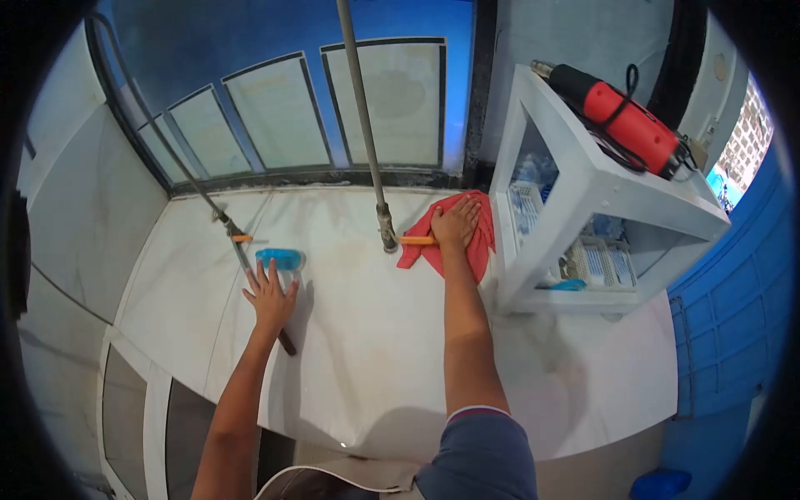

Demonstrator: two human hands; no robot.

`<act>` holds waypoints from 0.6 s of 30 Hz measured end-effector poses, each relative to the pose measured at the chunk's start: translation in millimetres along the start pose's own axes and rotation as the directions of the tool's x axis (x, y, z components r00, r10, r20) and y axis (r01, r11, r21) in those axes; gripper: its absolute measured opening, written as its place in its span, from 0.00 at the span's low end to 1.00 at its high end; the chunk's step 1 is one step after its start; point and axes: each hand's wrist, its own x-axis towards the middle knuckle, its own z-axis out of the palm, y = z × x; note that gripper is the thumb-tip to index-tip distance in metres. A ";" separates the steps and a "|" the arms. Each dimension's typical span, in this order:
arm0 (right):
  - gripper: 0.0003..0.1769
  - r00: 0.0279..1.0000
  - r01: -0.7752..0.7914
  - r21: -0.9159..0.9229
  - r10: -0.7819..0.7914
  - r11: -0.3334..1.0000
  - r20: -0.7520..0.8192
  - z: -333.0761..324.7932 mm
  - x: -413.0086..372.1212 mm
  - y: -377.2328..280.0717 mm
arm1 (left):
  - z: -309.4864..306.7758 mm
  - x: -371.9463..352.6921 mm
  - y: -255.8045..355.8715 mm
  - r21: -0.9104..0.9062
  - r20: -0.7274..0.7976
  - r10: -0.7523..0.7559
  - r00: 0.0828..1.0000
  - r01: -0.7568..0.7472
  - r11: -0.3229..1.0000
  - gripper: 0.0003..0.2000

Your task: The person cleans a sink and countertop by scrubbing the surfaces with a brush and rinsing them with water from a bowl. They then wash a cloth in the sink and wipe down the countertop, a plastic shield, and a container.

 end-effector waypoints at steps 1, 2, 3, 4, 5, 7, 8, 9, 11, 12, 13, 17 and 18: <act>0.44 1.000 -0.004 -0.002 0.004 1.000 -0.004 7.0 3.1 -9.1 | 1.6 10.8 -2.2 -0.003 0.000 0.005 1.000 -0.005 1.000 0.36; 0.44 0.998 0.049 -0.012 -0.048 0.999 0.051 13.0 3.0 -20.3 | -0.5 18.2 -3.5 -0.009 0.056 0.052 0.997 -0.051 0.999 0.37; 0.44 0.989 0.104 -0.022 -0.101 0.994 0.106 17.8 2.6 -30.8 | -0.1 25.9 -3.1 -0.020 0.111 0.097 0.989 -0.095 0.995 0.37; 0.40 0.991 0.116 -0.032 -0.113 0.993 0.071 26.3 -0.1 -35.1 | 6.5 31.1 -5.5 -0.024 0.125 0.097 0.987 -0.095 0.995 0.37; 0.40 0.991 0.107 -0.046 -0.102 0.993 0.086 26.6 -4.1 -38.5 | 13.0 33.7 -9.8 0.014 0.092 0.117 0.989 -0.119 0.993 0.37; 0.36 0.553 0.615 0.012 -0.442 0.789 0.706 15.6 2.2 -39.7 | 25.2 40.2 -13.8 0.025 0.063 0.145 0.987 -0.146 0.989 0.36; 0.34 0.552 0.705 0.158 -0.675 0.691 0.490 21.7 -10.1 -35.3 | 29.5 43.5 -21.2 -0.036 0.018 0.168 0.986 -0.168 0.985 0.35; 0.33 0.507 0.788 0.275 -0.834 0.550 0.217 30.7 -30.3 -31.1 | 32.9 42.2 -30.6 -0.082 -0.024 0.194 0.981 -0.196 0.977 0.35; 0.32 0.516 0.786 0.281 -0.835 0.551 0.193 30.6 -39.4 -27.1 | 37.1 38.0 -40.0 -0.043 -0.104 0.235 0.966 -0.240 0.970 0.30; 0.32 0.626 0.726 0.224 -0.760 0.650 0.177 31.4 -50.9 -22.3 | 39.2 34.3 -47.3 -0.037 -0.117 0.233 0.965 -0.239 0.970 0.30; 0.31 0.727 0.645 0.174 -0.668 0.744 0.161 35.3 -67.2 -14.3 | 37.7 27.2 -55.0 -0.026 -0.121 0.234 0.965 -0.238 0.971 0.31; 0.33 0.947 0.320 -0.099 -0.319 0.942 0.024 11.1 -157.2 -10.4 | 26.9 2.5 -69.8 0.201 -0.085 0.030 0.996 -0.012 0.980 0.35; 0.35 0.962 0.270 -0.113 -0.261 0.956 0.085 2.7 -180.1 -18.0 | 24.1 1.7 -79.2 -0.029 0.088 -0.065 0.994 0.068 0.997 0.37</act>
